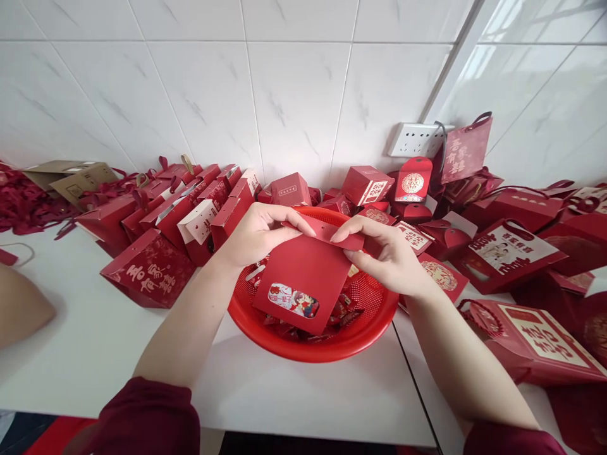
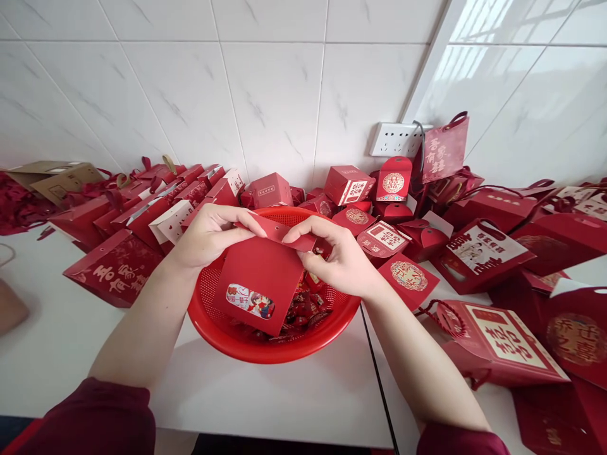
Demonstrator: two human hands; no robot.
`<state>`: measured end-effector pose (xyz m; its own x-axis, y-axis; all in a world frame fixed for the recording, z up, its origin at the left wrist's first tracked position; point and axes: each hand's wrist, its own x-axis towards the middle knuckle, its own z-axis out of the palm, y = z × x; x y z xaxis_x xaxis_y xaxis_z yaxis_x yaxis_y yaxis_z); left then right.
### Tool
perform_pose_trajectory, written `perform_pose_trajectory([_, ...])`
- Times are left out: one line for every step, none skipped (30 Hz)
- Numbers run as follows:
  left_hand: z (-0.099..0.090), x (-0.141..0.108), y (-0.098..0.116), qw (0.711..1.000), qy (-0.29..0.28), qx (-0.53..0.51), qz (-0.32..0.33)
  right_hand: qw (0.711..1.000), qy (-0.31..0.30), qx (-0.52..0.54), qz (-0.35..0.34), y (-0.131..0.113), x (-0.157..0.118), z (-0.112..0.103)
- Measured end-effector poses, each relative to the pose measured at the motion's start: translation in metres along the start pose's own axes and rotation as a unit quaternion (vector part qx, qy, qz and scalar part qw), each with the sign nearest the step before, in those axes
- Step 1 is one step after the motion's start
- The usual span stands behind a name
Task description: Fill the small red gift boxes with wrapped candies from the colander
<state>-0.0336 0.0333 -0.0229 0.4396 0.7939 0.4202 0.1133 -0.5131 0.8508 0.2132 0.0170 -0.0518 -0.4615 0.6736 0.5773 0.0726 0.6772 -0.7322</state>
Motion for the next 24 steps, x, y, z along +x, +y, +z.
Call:
perform_pose_trajectory([0.000,0.000,-0.001,1.000,-0.002,0.003,-0.002,1.000,-0.013,-0.005,0.000,-0.002,0.000,-0.001])
perform_pose_trajectory([0.000,0.001,-0.002,1.000,-0.002,0.007,-0.003,1.000,-0.023,-0.013,0.001,-0.003,0.000,-0.002])
perform_pose_trajectory([0.000,0.001,-0.003,1.000,-0.001,0.011,-0.004,0.999,-0.031,-0.023,0.001,-0.004,0.000,-0.003])
perform_pose_trajectory([0.000,0.002,-0.004,1.000,-0.001,0.014,-0.003,0.999,-0.035,-0.032,0.002,-0.005,0.000,-0.004])
perform_pose_trajectory([0.000,0.002,-0.004,1.000,-0.005,0.018,-0.001,0.998,-0.036,-0.041,0.004,-0.006,0.000,-0.005])
perform_pose_trajectory([0.000,0.002,-0.003,1.000,-0.013,0.022,0.003,0.998,-0.032,-0.049,0.007,-0.006,0.000,-0.005])
perform_pose_trajectory([-0.001,0.001,-0.002,0.999,-0.022,0.030,0.006,0.998,-0.022,-0.058,0.010,-0.006,-0.001,-0.005])
perform_pose_trajectory([-0.002,0.000,0.001,0.999,-0.032,0.040,0.011,0.998,-0.009,-0.067,0.010,-0.007,-0.001,-0.005])
perform_pose_trajectory([-0.003,-0.002,0.004,0.998,-0.045,0.049,0.018,0.997,0.003,-0.073,0.007,-0.007,-0.002,-0.005])
perform_pose_trajectory([-0.005,-0.004,0.009,0.996,-0.061,0.054,0.028,0.997,0.012,-0.076,0.000,-0.007,-0.003,-0.006])
perform_pose_trajectory([-0.006,-0.006,0.015,0.994,-0.080,0.055,0.042,0.997,0.016,-0.074,-0.009,-0.007,-0.003,-0.006])
perform_pose_trajectory([-0.007,-0.009,0.021,0.992,-0.103,0.053,0.059,0.997,0.014,-0.069,-0.018,-0.007,-0.004,-0.007])
perform_pose_trajectory([-0.008,-0.013,0.027,0.988,-0.126,0.053,0.077,0.998,0.009,-0.063,-0.027,-0.008,-0.005,-0.007])
perform_pose_trajectory([-0.007,-0.016,0.034,0.984,-0.141,0.057,0.093,0.998,0.003,-0.058,-0.037,-0.010,-0.006,-0.008])
perform_pose_trajectory([-0.006,-0.020,0.040,0.982,-0.141,0.070,0.105,0.997,-0.002,-0.055,-0.050,-0.012,-0.007,-0.008])
perform_pose_trajectory([-0.003,-0.024,0.046,0.982,-0.123,0.091,0.112,0.996,-0.005,-0.053,-0.067,-0.015,-0.008,-0.008])
perform_pose_trajectory([0.000,-0.028,0.051,0.982,-0.092,0.121,0.109,0.995,-0.007,-0.055,-0.088,-0.018,-0.009,-0.008])
perform_pose_trajectory([0.005,-0.032,0.055,0.980,-0.059,0.157,0.105,0.992,-0.011,-0.060,-0.109,-0.022,-0.011,-0.007])
perform_pose_trajectory([0.009,-0.035,0.059,0.975,-0.037,0.198,0.097,0.989,-0.018,-0.071,-0.130,-0.026,-0.013,-0.005])
perform_pose_trajectory([0.013,-0.039,0.062,0.966,-0.025,0.239,0.092,0.985,-0.027,-0.085,-0.150,-0.030,-0.015,-0.004])
perform_pose_trajectory([0.016,-0.043,0.065,0.956,-0.020,0.277,0.094,0.980,-0.033,-0.100,-0.169,-0.034,-0.016,-0.001])
perform_pose_trajectory([0.018,-0.047,0.068,0.945,-0.012,0.310,0.104,0.976,-0.030,-0.112,-0.186,-0.038,-0.018,0.001])
perform_pose_trajectory([0.017,-0.051,0.072,0.934,0.011,0.337,0.120,0.973,-0.015,-0.118,-0.199,-0.040,-0.018,0.003])
perform_pose_trajectory([0.015,-0.056,0.076,0.923,0.057,0.358,0.130,0.970,0.011,-0.118,-0.211,-0.042,-0.019,0.005])
